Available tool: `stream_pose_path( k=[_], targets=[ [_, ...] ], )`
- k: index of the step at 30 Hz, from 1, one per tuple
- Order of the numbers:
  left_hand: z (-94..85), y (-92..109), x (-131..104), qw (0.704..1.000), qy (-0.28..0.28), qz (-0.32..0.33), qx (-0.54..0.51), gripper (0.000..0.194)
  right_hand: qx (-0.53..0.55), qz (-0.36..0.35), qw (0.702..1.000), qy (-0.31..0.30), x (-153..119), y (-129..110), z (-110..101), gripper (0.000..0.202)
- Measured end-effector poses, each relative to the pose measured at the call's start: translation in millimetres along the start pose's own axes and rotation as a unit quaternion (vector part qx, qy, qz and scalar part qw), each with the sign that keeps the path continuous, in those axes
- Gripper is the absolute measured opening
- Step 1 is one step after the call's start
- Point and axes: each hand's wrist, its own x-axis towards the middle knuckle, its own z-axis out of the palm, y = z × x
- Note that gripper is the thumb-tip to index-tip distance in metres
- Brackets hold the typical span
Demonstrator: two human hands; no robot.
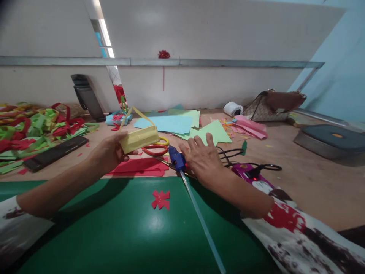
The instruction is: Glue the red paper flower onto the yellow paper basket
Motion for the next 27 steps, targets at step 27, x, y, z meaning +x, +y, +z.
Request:
stream_pose_path(
  k=[27],
  targets=[
    [4.0,-36,-2,0.995,0.007,-0.093,-0.019,0.033,0.425,-0.175,0.857,-0.233,13,-43,-32,0.013]
  ],
)
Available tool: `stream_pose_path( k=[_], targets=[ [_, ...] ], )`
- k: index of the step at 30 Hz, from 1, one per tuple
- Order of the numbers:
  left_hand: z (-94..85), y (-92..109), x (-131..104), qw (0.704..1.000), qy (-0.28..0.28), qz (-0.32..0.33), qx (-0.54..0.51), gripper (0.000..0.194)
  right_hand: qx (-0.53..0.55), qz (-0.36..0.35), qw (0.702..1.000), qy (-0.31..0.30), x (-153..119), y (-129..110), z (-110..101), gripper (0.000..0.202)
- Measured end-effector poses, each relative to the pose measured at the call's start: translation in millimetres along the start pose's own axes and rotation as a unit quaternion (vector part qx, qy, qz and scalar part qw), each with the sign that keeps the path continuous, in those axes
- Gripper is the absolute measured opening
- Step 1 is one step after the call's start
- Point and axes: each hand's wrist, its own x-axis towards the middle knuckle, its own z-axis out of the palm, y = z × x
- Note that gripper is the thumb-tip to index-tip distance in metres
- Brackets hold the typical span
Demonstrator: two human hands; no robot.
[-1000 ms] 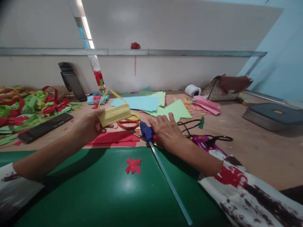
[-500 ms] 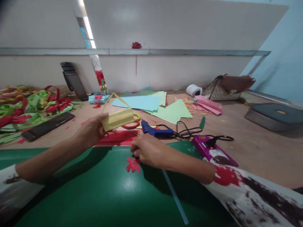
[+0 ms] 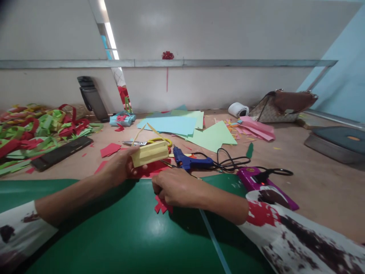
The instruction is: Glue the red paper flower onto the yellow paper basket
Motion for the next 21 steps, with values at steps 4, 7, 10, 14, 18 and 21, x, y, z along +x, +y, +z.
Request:
stream_pose_path(
  k=[4,7,10,14,18,21],
  targets=[
    [-0.2,-1,1,1.0,0.005,-0.003,0.001,0.03,0.003,0.0,1.0,0.01,1,1,2,0.012],
    [-0.8,-1,1,1.0,0.002,0.0,0.004,0.029,0.005,-0.003,1.0,0.014,0,3,3,0.013],
    [-1.3,-1,0,1.0,-0.006,0.005,0.007,0.028,0.009,-0.008,1.0,0.024,-3,5,1,0.012],
    [-1.0,-1,0,1.0,-0.017,0.013,0.011,0.027,0.027,-0.018,0.999,0.017,-7,10,-2,0.017],
    [-0.2,-1,0,0.999,-0.023,0.018,0.012,0.027,0.015,0.007,1.0,-0.008,-10,13,-5,0.016],
    [0.3,-1,-1,1.0,-0.02,0.018,0.013,0.027,0.011,0.021,1.0,-0.014,-12,11,-6,0.012]
  ],
)
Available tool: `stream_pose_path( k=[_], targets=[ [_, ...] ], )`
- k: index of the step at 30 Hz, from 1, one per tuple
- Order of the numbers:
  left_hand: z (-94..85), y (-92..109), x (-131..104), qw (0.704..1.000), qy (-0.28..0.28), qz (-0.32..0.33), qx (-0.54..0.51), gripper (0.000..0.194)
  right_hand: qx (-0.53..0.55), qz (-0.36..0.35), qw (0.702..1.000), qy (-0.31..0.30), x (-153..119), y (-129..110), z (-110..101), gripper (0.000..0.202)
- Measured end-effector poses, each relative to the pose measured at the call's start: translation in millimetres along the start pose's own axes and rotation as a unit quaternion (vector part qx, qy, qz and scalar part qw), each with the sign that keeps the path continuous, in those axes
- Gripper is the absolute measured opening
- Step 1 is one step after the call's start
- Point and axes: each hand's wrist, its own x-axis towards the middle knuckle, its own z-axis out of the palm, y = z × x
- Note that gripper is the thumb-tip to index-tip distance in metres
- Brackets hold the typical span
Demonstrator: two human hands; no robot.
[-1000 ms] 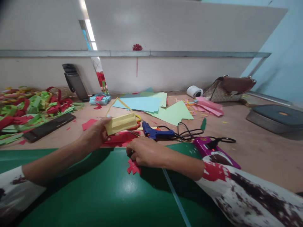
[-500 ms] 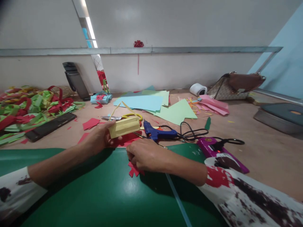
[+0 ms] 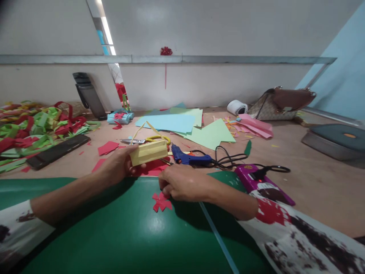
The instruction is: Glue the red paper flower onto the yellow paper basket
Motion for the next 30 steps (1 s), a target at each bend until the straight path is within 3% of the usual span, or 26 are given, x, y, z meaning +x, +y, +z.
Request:
stream_pose_path(
  k=[9,20,23,27,30],
  targets=[
    [-0.6,-1,1,1.0,0.0,0.0,-0.007,0.026,-0.022,-0.028,0.999,0.021,-1,-6,6,0.024],
    [-0.8,-1,1,1.0,0.004,-0.004,-0.009,0.028,0.019,-0.04,0.999,0.022,-1,-1,9,0.012],
    [0.8,0,-1,1.0,-0.002,-0.011,-0.015,0.028,0.106,-0.022,0.991,0.079,0,-1,7,0.013],
    [4.4,-1,-5,0.999,-0.017,-0.014,-0.03,0.028,0.283,0.034,0.934,0.218,7,4,6,0.01],
    [5.7,-4,-7,0.998,-0.038,-0.023,-0.044,0.027,0.328,0.059,0.902,0.274,11,8,7,0.007]
  ],
)
